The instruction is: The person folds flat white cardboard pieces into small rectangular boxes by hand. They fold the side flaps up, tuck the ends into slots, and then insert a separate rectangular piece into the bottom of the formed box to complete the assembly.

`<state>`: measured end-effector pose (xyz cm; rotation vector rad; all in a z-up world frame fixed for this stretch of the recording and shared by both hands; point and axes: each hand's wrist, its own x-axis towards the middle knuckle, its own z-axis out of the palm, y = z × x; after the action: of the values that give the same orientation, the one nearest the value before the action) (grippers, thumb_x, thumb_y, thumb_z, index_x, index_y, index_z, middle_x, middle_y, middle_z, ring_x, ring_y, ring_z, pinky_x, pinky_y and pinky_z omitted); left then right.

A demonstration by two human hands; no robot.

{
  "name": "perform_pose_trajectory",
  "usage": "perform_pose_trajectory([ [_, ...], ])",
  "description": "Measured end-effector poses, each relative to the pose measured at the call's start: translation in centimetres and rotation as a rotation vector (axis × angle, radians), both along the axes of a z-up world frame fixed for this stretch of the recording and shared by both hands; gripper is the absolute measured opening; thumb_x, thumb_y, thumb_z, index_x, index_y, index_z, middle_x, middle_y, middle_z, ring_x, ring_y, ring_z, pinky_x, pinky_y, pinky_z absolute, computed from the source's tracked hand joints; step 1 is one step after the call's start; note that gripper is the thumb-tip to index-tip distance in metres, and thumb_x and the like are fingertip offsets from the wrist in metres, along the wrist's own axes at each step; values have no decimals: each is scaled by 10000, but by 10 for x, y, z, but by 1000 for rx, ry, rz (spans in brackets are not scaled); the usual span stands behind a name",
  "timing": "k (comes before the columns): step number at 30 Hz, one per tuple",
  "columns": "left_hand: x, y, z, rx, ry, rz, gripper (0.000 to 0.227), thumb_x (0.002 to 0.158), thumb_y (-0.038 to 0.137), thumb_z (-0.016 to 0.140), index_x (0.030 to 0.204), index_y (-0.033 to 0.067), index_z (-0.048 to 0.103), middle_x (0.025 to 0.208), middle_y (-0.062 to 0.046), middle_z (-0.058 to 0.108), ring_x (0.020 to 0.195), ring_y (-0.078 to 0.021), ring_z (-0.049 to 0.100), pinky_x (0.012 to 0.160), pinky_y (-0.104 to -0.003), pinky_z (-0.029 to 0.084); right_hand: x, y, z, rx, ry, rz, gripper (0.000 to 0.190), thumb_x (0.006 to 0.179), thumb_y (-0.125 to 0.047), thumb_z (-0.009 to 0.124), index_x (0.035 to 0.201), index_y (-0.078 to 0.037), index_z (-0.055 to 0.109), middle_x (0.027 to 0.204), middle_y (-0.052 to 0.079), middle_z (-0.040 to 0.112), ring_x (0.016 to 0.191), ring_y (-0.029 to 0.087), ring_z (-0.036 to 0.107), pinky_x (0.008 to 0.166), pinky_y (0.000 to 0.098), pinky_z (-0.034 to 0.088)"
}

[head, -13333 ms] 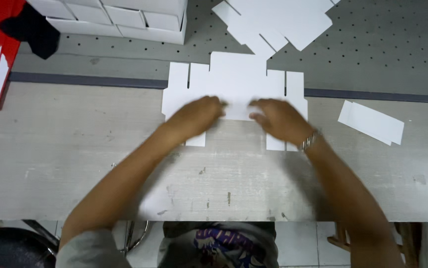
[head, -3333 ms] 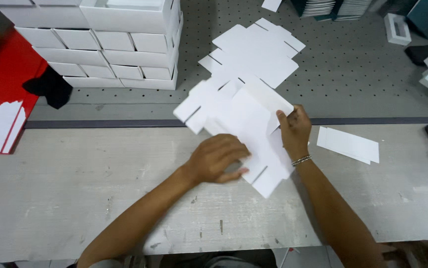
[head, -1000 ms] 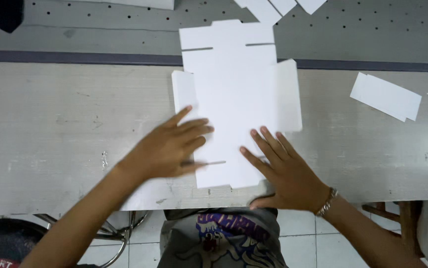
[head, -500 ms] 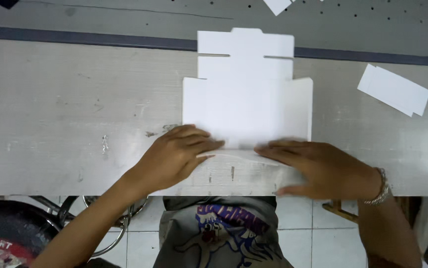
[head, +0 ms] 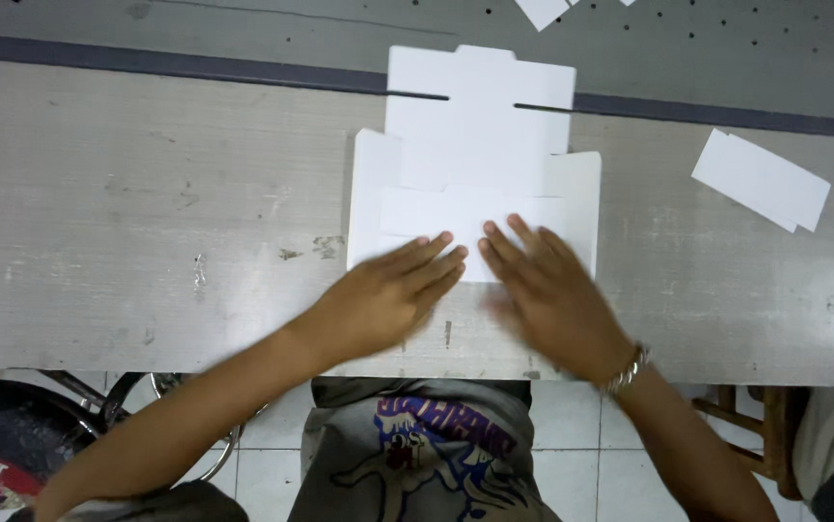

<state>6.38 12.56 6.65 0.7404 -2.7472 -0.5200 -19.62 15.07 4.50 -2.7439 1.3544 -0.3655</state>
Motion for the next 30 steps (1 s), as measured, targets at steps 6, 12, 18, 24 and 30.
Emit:
perform_pose_trajectory([
  [6,-2,-3,3,157,98,-43,621,981,369,613,1389,-94,542,1532,-295,454,1462,-452,369,1205,-550,277,6,7,24,186,113,61,970,890,-643,612,1628,-111,276,1692,184,229,1555,404,163,1217,603,144],
  [12,-8,-22,12,-480,46,361,441,806,55,714,1245,84,718,894,-83,745,888,-268,722,985,-471,526,-15,-18,19,-169,-9,-276,707,907,-386,801,1510,-85,589,1211,135,716,1285,335,601,1228,510,256],
  [18,-20,-12,32,-403,85,365,855,736,402,885,1398,-48,585,1321,-288,622,1232,-463,595,980,-561,528,-13,-35,35,-246,-126,-169,848,794,-364,933,1475,11,594,1444,236,521,1401,442,447,1189,530,275],
  [24,-13,10,80,-396,116,330,216,868,-37,699,1045,83,726,882,-100,706,757,-284,727,611,-392,612,-29,-5,55,-399,-120,-166,214,935,-482,798,933,-269,783,791,-138,651,758,138,617,988,396,455],
  [30,5,19,53,-710,160,230,194,939,-2,677,859,170,640,1043,-16,720,992,-199,691,761,-315,576,-18,19,36,-446,-211,132,250,937,-230,746,1034,0,753,1032,158,777,913,276,719,762,387,575],
])
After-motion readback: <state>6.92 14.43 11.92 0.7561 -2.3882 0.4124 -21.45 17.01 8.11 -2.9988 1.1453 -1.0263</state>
